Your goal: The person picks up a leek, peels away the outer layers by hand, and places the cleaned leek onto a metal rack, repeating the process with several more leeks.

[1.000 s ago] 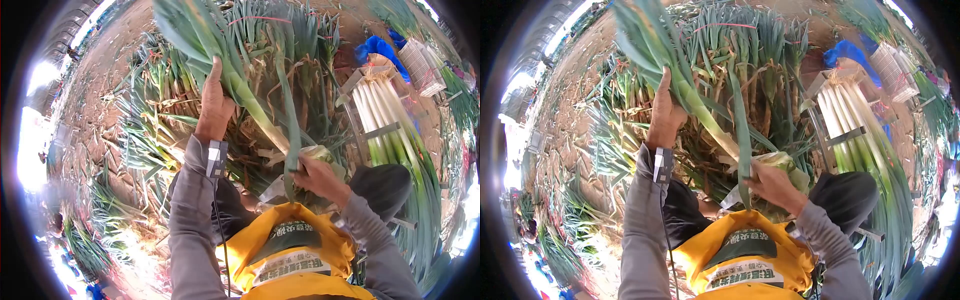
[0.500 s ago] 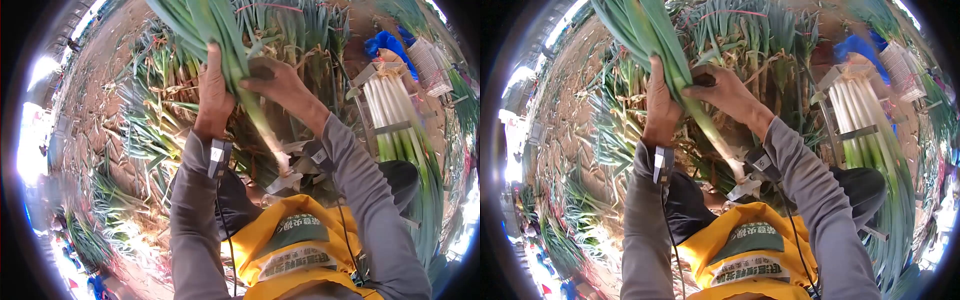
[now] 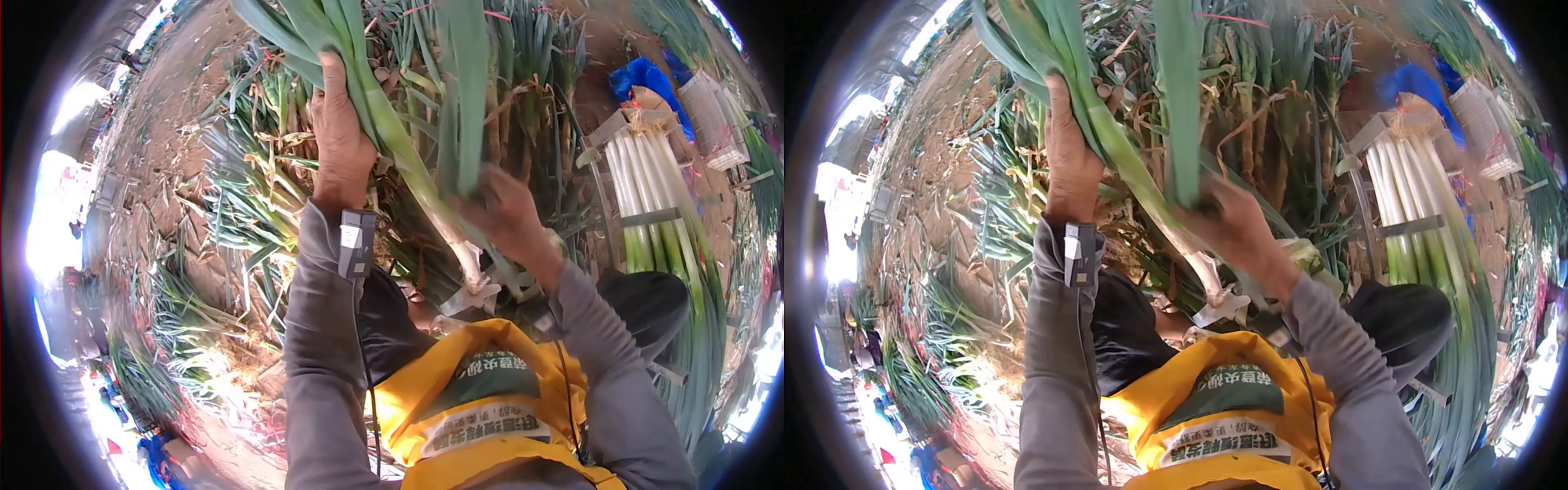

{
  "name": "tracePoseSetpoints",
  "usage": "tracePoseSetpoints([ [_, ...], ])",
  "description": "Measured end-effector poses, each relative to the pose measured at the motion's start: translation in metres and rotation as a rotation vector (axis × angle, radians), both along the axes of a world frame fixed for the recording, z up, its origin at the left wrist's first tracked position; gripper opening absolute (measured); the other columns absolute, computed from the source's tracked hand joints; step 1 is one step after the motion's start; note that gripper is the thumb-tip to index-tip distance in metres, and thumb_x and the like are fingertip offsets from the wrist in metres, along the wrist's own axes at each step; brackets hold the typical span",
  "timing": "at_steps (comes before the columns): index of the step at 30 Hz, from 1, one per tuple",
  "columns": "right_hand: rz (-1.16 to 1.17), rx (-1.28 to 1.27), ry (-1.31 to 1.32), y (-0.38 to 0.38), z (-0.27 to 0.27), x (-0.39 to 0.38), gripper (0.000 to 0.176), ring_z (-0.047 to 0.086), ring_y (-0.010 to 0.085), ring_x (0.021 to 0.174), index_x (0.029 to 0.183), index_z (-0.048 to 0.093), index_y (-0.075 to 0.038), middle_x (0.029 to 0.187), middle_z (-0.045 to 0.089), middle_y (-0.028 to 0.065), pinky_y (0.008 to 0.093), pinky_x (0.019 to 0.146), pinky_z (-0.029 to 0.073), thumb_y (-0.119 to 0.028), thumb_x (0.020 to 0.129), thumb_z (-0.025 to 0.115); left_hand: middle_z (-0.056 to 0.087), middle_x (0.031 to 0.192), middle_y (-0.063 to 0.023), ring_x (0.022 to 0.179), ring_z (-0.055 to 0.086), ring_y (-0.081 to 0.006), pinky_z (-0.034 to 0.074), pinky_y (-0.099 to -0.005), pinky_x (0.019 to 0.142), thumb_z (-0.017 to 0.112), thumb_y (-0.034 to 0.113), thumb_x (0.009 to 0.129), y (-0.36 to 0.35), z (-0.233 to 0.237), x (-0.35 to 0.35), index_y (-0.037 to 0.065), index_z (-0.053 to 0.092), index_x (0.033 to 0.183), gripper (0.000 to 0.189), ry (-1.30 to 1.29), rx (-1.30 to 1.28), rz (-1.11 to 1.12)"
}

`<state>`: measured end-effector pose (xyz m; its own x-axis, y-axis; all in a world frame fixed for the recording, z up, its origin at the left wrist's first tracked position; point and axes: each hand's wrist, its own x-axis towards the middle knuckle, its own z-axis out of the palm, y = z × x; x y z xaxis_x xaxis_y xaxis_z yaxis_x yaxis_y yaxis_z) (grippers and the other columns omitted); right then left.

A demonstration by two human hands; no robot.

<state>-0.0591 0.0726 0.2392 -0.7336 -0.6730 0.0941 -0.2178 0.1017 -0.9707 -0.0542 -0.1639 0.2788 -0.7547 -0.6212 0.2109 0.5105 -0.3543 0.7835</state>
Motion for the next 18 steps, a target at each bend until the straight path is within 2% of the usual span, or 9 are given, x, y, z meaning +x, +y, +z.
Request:
tracePoseSetpoints([
  [1,0.045,-0.007,-0.154,0.015,-0.029,0.003,0.036,0.066,0.018,0.094,0.109,0.066,0.002,0.102,0.069,0.0134,0.0328,0.082,0.051,-0.022,0.087,0.08,0.064,0.091,-0.0078,0.079,0.066,-0.0175,0.062,-0.0382,0.084,0.062,0.053,0.099,-0.009,0.003,0.001,0.002,0.059,0.115,0.054,0.042,0.019,-0.002],
  [3,0.157,0.335,0.3,0.054,-0.097,-0.003,0.039,0.068,0.0319,0.099,0.115,0.065,0.0,0.109,0.068,0.0171,0.039,0.086,0.052,-0.023,0.085,0.078,0.065,0.093,-0.0087,0.079,0.066,-0.0178,0.061,-0.0369,0.08,0.064,0.052,0.098,-0.021,0.002,0.008,0.003,0.059,0.116,0.052,0.058,0.035,-0.016],
  [5,0.412,0.575,0.393,0.098,-0.161,0.005,0.043,0.066,0.0396,0.103,0.12,0.065,-0.002,0.109,0.068,0.0186,0.0429,0.088,0.052,-0.023,0.085,0.076,0.065,0.094,-0.0086,0.08,0.065,-0.0172,0.059,-0.0353,0.074,0.064,0.051,0.098,-0.026,0.009,0.013,0.003,0.059,0.117,0.052,0.134,0.036,-0.02],
  [8,0.39,0.714,0.312,0.111,-0.159,0.003,0.045,0.065,0.0384,0.105,0.123,0.065,-0.003,0.11,0.067,0.0174,0.045,0.089,0.053,-0.026,0.086,0.074,0.068,0.097,-0.0096,0.08,0.064,-0.0166,0.056,-0.0321,0.069,0.06,0.049,0.102,-0.026,0.02,0.018,0.003,0.058,0.119,0.049,0.076,-0.01,0.079],
  [9,0.25,0.598,0.336,0.103,-0.149,0.004,0.049,0.065,0.0381,0.106,0.127,0.064,-0.004,0.111,0.067,0.0169,0.045,0.088,0.053,-0.028,0.086,0.075,0.069,0.099,-0.0102,0.08,0.063,-0.0165,0.055,-0.0311,0.069,0.058,0.048,0.103,-0.019,0.018,0.023,0.003,0.058,0.12,0.047,0.016,-0.043,0.107],
  [12,0.054,0.348,0.328,0.027,-0.047,-0.015,0.054,0.064,0.039,0.113,0.13,0.062,-0.004,0.124,0.067,0.016,0.0433,0.095,0.053,-0.03,0.085,0.078,0.069,0.103,-0.0115,0.079,0.062,-0.018,0.054,-0.0305,0.071,0.05,0.051,0.106,-0.011,0.014,0.019,0.003,0.056,0.126,0.052,-0.004,-0.026,0.037],
  [13,0.002,0.243,0.512,0.005,-0.023,-0.012,0.054,0.064,0.0377,0.111,0.133,0.059,-0.005,0.121,0.066,0.0154,0.0441,0.091,0.053,-0.028,0.087,0.077,0.068,0.104,-0.011,0.081,0.061,-0.0189,0.054,-0.0312,0.072,0.046,0.054,0.106,-0.007,0.012,0.017,0.002,0.054,0.13,0.058,-0.053,-0.03,0.027],
  [17,-0.048,-0.063,0.887,-0.064,0.004,-0.022,0.057,0.064,0.0347,0.111,0.136,0.055,-0.006,0.125,0.063,0.0142,0.0446,0.087,0.053,-0.022,0.086,0.078,0.066,0.118,-0.0101,0.102,0.058,-0.0239,0.05,-0.0389,0.093,0.041,0.054,0.108,0.005,0.011,0.012,0.006,0.054,0.135,0.057,0.06,0.199,-0.067],
  [18,-0.046,-0.084,0.821,-0.074,0.003,-0.025,0.052,0.066,0.0335,0.107,0.133,0.058,-0.005,0.121,0.065,0.0149,0.042,0.085,0.054,-0.02,0.087,0.078,0.059,0.131,-0.0114,0.116,0.055,-0.0259,0.044,-0.0413,0.105,0.039,0.05,0.109,-0.006,0.008,0.016,0.008,0.05,0.141,0.054,0.206,0.144,-0.331],
])
